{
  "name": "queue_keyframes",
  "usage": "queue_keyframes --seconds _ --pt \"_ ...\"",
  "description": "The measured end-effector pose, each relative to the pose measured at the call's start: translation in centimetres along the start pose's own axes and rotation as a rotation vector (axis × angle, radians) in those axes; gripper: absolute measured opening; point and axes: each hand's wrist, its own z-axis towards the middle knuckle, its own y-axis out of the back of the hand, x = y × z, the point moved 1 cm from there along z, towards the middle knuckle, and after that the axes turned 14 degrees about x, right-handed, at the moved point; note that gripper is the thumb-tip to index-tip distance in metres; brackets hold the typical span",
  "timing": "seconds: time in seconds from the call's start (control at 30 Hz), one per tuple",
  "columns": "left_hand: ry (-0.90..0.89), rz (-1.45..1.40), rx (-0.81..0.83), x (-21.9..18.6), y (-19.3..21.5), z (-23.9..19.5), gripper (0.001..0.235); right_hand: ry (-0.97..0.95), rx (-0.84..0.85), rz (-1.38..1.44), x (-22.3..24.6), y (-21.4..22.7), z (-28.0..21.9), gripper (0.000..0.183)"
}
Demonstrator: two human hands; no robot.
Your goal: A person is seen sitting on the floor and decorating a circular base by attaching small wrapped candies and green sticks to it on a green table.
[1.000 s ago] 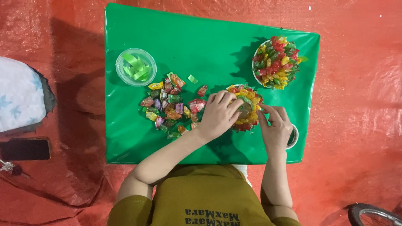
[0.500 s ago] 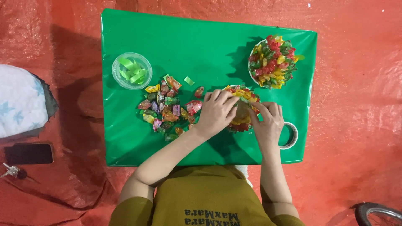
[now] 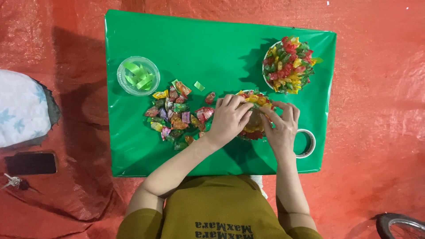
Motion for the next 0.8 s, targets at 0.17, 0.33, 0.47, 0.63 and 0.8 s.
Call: queue_keyframes --seconds 0.17,0.33,0.47,0.63,0.8 --pt "0.031 -0.046 0.022 0.0 0.2 0.0 0.016 -0.034 0.02 0.025 0.0 0.1 0.0 0.017" --pt "0.056 -0.106 0.034 0.1 0.0 -0.2 0.015 -0.044 0.015 0.025 0.3 0.1 0.2 0.019" --pt "0.063 -0.128 0.041 0.3 -0.2 -0.3 0.018 -0.039 0.02 0.023 -0.2 -0.3 0.0 0.021" --pt "0.054 -0.133 0.045 0.5 -0.3 -0.4 0.023 -0.03 0.023 0.028 -0.2 -0.4 -0.1 0.028" --pt "0.074 -0.121 0.06 0.5 -0.1 -0.5 0.021 0.027 0.044 0.016 0.2 -1.0 0.6 0.04"
